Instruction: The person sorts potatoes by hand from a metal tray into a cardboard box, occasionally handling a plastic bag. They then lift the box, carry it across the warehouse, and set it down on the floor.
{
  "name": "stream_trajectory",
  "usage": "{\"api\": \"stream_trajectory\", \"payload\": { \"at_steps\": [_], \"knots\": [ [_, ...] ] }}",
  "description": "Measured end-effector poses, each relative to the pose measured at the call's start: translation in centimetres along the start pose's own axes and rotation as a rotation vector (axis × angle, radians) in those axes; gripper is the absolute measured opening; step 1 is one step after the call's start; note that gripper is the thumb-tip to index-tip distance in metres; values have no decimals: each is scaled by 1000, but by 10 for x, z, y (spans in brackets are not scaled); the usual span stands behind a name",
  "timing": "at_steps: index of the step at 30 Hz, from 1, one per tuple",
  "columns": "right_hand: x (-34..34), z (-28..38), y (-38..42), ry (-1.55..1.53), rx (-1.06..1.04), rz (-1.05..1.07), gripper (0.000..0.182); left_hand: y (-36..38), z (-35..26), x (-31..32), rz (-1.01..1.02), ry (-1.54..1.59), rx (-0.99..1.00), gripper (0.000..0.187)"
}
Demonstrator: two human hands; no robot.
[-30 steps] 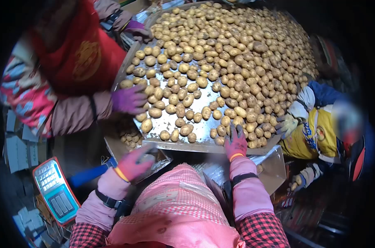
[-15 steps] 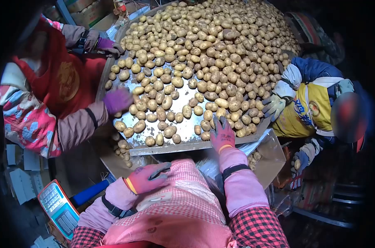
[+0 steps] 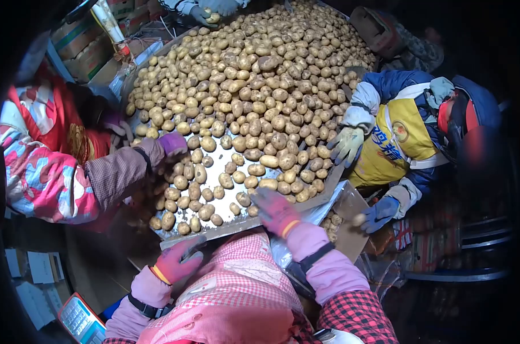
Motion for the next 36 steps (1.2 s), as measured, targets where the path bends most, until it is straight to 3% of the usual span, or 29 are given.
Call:
{"api": "stream_trajectory", "payload": {
  "at_steps": [2, 4, 7, 9, 11, 13, 15, 17, 18, 19, 20, 22, 23, 25, 26, 28, 30, 33, 36],
  "knots": [
    [-13, -48, -2, -73, 433, -121, 56, -8, 2, -2, 4, 15, -47, 56],
    [-12, -93, -3, -5, 660, -339, 60, -22, 8, 1, 47, 3, -3, 56],
    [22, -118, -31, -39, 607, -372, 63, -46, 7, 13, 78, -27, 106, 54],
    [19, -80, -55, 216, 711, -217, 67, -65, -5, 21, 123, 13, 160, 51],
    [39, -78, -86, 186, 471, 154, 61, -77, -3, 29, 160, -9, 145, 48],
    [18, -26, -89, -120, 326, 113, 58, -91, 2, 37, 128, -49, 273, 47],
    [33, -3, -85, -495, 219, -112, 58, -101, 5, 36, 165, -57, 310, 49],
    [35, -7, -78, -985, 502, 69, 58, -101, 3, 29, 130, -413, 477, 53],
    [36, -15, -67, -1179, 610, -107, 50, -104, 7, 24, 153, -432, 413, 57],
    [23, -40, -59, -1272, 413, -174, 41, -106, 23, 19, 137, -537, 412, 58],
    [29, -69, -41, -1120, 677, -201, 35, -107, 23, 8, 130, -577, 418, 58],
    [-29, -83, -24, -416, 569, -257, 40, -116, 26, -15, 35, -608, 364, 60],
    [-33, -88, -16, -414, 564, -249, 40, -120, 30, -25, -56, -601, 301, 60],
    [-32, -92, 5, -1461, 926, -636, 47, -123, 25, -37, -73, -662, 230, 61],
    [-25, -88, 10, -1460, 918, -627, 47, -122, 26, -40, -147, -725, 251, 61],
    [-3, -76, 17, -211, 646, -319, 59, -122, 28, -45, -289, -703, 247, 62],
    [31, -40, 8, 185, 547, 54, 67, -113, 19, -37, -282, -712, 290, 61],
    [33, 11, -28, 234, 510, 121, 69, -102, 10, -12, -208, -637, 358, 57],
    [46, 33, -63, 218, 208, 174, 73, -98, 6, -3, -174, -655, 359, 57]
  ]
}}
Point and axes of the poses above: each hand's wrist, its own y-axis away from the middle knuckle, its own x-axis out of the palm, z = x × y, the point moved 2 cm from there along -y, towards the middle knuckle, and after that the axes turned 12 degrees about y, right-handed, at the moved point
